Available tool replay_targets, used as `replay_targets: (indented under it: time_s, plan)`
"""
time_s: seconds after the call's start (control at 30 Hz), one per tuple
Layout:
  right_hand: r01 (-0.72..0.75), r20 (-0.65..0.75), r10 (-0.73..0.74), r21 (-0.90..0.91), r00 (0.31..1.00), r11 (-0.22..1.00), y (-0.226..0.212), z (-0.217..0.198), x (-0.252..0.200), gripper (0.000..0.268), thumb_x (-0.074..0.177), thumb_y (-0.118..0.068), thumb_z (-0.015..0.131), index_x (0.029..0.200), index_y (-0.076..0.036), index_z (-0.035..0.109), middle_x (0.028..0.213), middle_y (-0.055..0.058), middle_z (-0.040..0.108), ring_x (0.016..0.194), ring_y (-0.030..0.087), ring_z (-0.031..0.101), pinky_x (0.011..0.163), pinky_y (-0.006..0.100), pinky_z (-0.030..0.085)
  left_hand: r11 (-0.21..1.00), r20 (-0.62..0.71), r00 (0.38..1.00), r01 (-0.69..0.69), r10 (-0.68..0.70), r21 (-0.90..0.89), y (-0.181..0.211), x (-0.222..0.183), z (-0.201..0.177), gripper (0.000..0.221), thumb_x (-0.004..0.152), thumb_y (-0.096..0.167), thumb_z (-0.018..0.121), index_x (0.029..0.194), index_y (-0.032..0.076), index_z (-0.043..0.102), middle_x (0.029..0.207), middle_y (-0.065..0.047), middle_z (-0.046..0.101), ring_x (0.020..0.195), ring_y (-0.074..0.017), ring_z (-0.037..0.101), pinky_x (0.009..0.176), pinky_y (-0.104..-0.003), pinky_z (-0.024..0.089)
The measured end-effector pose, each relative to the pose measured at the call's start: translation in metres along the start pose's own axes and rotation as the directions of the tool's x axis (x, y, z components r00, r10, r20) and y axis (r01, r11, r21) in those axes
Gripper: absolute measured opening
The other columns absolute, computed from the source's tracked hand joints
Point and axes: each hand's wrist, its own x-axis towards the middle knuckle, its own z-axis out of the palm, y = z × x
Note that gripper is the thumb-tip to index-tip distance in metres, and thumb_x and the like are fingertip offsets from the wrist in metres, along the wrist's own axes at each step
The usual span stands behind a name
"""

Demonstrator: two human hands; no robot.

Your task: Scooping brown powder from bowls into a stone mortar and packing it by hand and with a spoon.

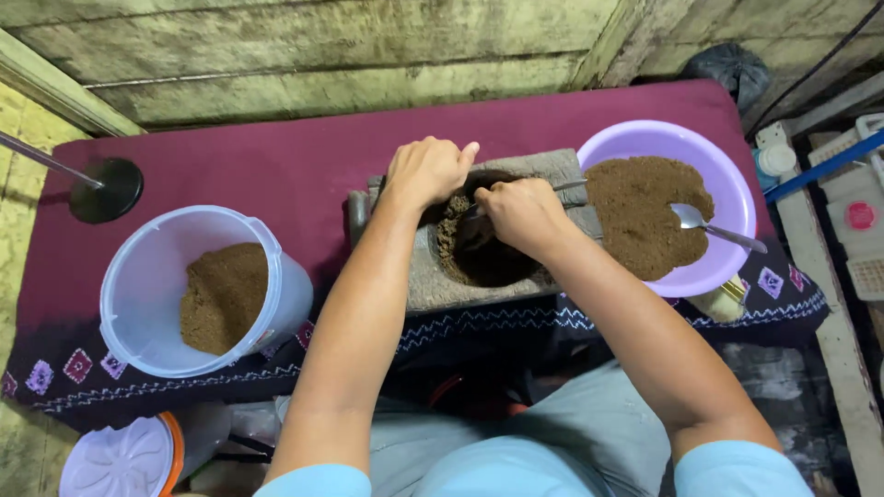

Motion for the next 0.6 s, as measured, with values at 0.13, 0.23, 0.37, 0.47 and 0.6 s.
replay_targets:
  time_s: [0.13, 0.23, 0.37, 0.47, 0.6]
  plan:
    - [-0.007, 0.096, 0.008, -0.008, 0.995, 1.000, -0.010, -0.009, -0.002, 0.025, 0.099, -0.011, 0.055, 0.097, -0.007, 0.079, 0.060, 0.010, 0.070, 0.058, 0.031, 0.073, 0.053, 0.043, 0.059, 1.000, 0.010, 1.000, -0.023, 0.023, -0.018, 0.001, -0.004, -0.004, 0.064, 0.098, 0.053, 0.034, 0.090, 0.010, 0.080, 0.094, -0.025, 0.075, 0.105, -0.0483, 0.070, 0.092, -0.060, 0.052]
    - [-0.041, 0.055, 0.045, -0.074, 0.997, 0.996, -0.012, -0.002, -0.001, 0.027, 0.097, -0.018, 0.055, 0.086, -0.015, 0.079, 0.059, 0.007, 0.071, 0.061, 0.029, 0.075, 0.050, 0.042, 0.058, 1.000, 0.022, 1.000, -0.019, 0.020, -0.010, 0.002, -0.006, -0.005, 0.065, 0.097, 0.054, 0.033, 0.091, 0.009, 0.079, 0.095, -0.025, 0.074, 0.105, -0.0484, 0.069, 0.092, -0.060, 0.052]
    - [-0.027, 0.095, 0.027, -0.004, 0.995, 1.000, -0.007, -0.001, 0.002, 0.028, 0.097, -0.016, 0.053, 0.086, -0.010, 0.079, 0.064, 0.012, 0.073, 0.065, 0.033, 0.076, 0.053, 0.044, 0.059, 1.000, 0.020, 1.000, -0.015, 0.015, -0.015, 0.003, -0.003, -0.005, 0.063, 0.098, 0.053, 0.034, 0.092, 0.010, 0.080, 0.095, -0.025, 0.075, 0.105, -0.0482, 0.070, 0.093, -0.059, 0.052]
    - [-0.014, 0.038, 0.015, -0.033, 0.999, 0.999, -0.012, 0.004, 0.003, 0.026, 0.095, -0.016, 0.053, 0.084, -0.010, 0.076, 0.060, 0.011, 0.071, 0.062, 0.032, 0.076, 0.052, 0.044, 0.059, 1.000, 0.028, 0.999, -0.017, 0.017, 0.003, 0.001, 0.004, 0.002, 0.065, 0.099, 0.053, 0.033, 0.096, 0.008, 0.080, 0.098, -0.026, 0.074, 0.106, -0.0486, 0.069, 0.093, -0.060, 0.051]
    - [0.012, -0.035, -0.015, -0.070, 0.999, 0.997, -0.016, 0.007, 0.003, 0.021, 0.091, -0.013, 0.054, 0.078, -0.009, 0.071, 0.056, 0.010, 0.070, 0.056, 0.032, 0.074, 0.048, 0.045, 0.057, 0.999, 0.033, 0.999, -0.014, 0.012, 0.040, 0.002, 0.008, 0.005, 0.068, 0.101, 0.053, 0.031, 0.102, 0.004, 0.078, 0.102, -0.029, 0.074, 0.109, -0.0484, 0.068, 0.094, -0.061, 0.050]
